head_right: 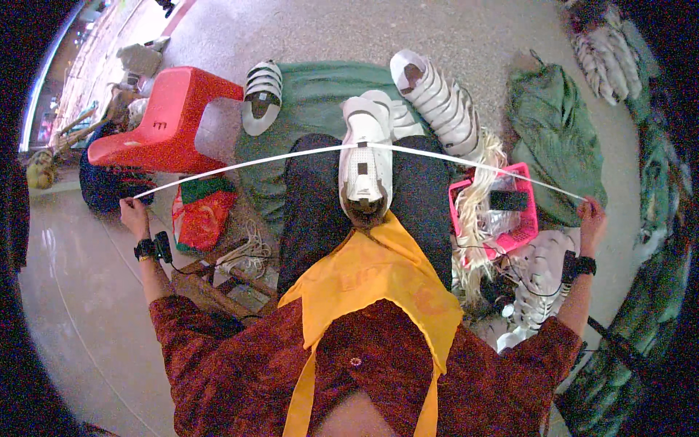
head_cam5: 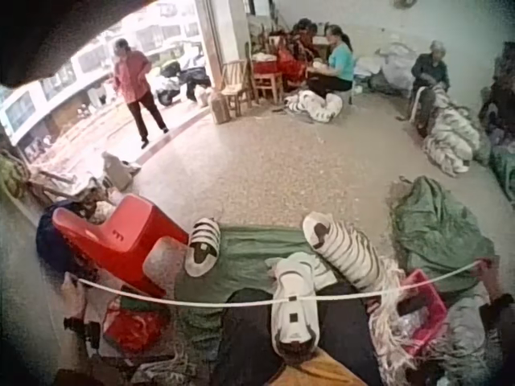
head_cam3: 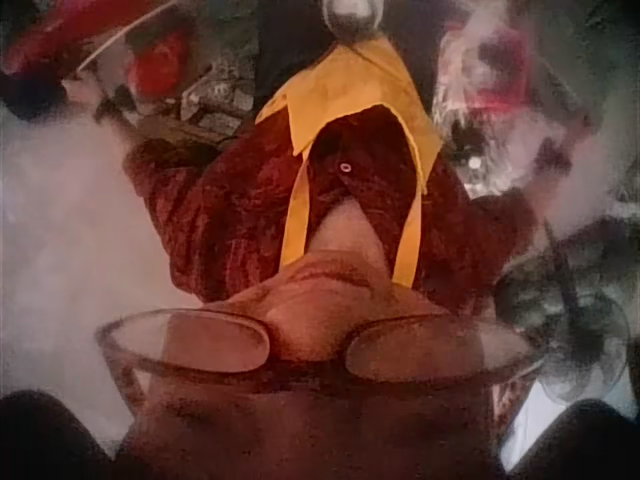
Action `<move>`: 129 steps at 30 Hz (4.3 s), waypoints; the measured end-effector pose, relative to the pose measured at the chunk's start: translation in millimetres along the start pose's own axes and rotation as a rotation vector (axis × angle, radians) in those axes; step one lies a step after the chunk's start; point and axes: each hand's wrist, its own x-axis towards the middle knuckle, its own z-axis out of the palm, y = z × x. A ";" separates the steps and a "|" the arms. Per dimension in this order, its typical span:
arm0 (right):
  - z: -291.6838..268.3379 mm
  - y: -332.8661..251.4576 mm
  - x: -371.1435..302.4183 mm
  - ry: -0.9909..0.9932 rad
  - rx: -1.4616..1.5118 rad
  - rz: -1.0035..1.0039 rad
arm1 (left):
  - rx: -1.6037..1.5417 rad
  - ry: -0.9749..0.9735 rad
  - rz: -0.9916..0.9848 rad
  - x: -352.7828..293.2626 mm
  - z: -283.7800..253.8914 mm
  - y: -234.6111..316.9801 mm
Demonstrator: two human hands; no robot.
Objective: The person sits on the floor and threads a white shoelace through the eyelets of a white sneaker. They repeatedly pull the lace through, adjust its length, and tie a knot to secure it.
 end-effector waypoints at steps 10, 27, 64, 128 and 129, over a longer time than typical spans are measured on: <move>-24.2 54.1 11.3 -0.009 0.022 -0.053 | -0.031 -0.019 0.026 -8.2 10.5 0.5; 46.2 -21.4 15.6 -0.247 -0.044 0.105 | -0.201 -0.194 0.147 9.3 -8.6 99.6; 273.1 -378.8 -123.0 -0.562 0.731 -0.265 | -1.226 -0.816 0.266 -201.4 3.5 443.1; 274.8 -393.3 -139.8 -0.421 0.615 -0.282 | -1.194 -0.615 0.192 -210.5 1.7 462.5; 273.3 -394.2 -140.8 -0.413 0.605 -0.304 | -1.178 -0.619 0.186 -210.5 -1.0 462.3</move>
